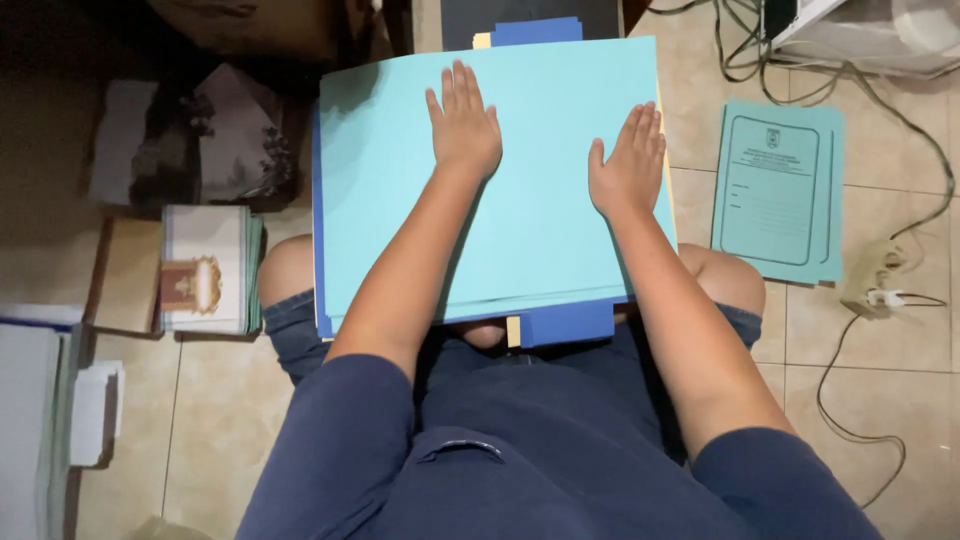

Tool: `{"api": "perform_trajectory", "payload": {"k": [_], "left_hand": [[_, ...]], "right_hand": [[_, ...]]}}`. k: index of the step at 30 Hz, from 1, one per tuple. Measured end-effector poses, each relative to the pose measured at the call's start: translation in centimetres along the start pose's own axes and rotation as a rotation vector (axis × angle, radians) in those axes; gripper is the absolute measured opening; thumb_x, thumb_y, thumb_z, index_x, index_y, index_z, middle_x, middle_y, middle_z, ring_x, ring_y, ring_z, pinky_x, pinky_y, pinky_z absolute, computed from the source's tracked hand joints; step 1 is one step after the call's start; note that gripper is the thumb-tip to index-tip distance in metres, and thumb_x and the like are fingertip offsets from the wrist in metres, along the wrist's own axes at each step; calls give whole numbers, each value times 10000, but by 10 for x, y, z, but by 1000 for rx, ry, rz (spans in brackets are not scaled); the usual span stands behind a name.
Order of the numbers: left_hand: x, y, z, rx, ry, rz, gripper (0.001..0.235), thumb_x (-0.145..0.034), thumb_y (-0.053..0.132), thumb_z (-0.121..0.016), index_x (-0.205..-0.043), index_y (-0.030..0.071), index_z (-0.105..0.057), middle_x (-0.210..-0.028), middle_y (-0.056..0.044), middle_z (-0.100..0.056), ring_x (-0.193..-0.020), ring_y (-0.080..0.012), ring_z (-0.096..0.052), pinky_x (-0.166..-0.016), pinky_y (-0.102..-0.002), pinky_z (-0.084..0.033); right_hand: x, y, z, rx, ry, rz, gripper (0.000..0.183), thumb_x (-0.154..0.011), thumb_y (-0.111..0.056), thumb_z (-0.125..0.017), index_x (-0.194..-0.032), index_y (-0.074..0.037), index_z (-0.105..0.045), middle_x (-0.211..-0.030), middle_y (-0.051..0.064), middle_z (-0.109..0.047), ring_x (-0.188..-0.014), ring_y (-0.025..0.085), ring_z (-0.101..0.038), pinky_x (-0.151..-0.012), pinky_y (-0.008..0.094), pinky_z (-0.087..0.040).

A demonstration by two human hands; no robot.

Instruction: Pressing and smoothing a stack of light blue folders to flatten them and ensure documents are properly seated inside.

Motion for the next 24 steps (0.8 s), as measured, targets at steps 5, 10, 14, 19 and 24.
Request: {"api": "perform_trajectory", "payload": {"k": [5,10,14,19,24], "left_hand": [[-4,9,16,51,65,-44,641,-1081,284,-310,-1565,-124,-209,-1671,-270,-137,-1552,-383,-82,-1228,-592,-95],[3,9,13,58,-27,-22,644,-1102,293,-296,-1600,-82,-136,-1699,-207,-57,-1567,-337,-22,-1254,-563,-47],[4,10,15,27,49,-21,638,-1096,305,-306,-1589,-80,-179,-1690,-211,-131,-1564,-333,-87,-1245,-562,-105],[2,9,16,57,52,-16,629,-1080,295,-300,-1580,-78,-218,-1690,-197,-148,-1558,-325,-97,-1232,-563,-95],[9,10,19,9,72,-15,619,-1098,287,-287,-1582,-91,-212,-1679,-227,-164,-1547,-352,-69,-1234,-579,-106]], "right_hand": [[-27,-5,-14,17,-37,93,768,-1056,-347,-442,-1580,144,-169,-1678,292,-126,-1567,365,-85,-1260,465,-81],[-90,-14,-32,32,-60,168,768,-1098,-371,-477,-1602,104,-144,-1695,238,-122,-1572,340,-92,-1273,456,-92],[-103,-19,-22,7,45,195,686,-1104,-359,-468,-1568,116,-294,-1656,239,-256,-1537,323,-205,-1240,432,-154],[-35,-13,-5,41,-22,136,730,-1084,-360,-456,-1601,78,-184,-1693,211,-165,-1566,305,-161,-1263,410,-151],[58,-2,5,55,-11,154,738,-1053,-355,-470,-1579,109,-242,-1673,259,-212,-1558,339,-202,-1253,424,-163]]}}
Point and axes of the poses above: each hand's wrist, its own x-axis away from the middle knuckle, its own z-axis out of the back of the hand, y = z × x, the point moved 9 cm from there along -x, towards the middle knuckle
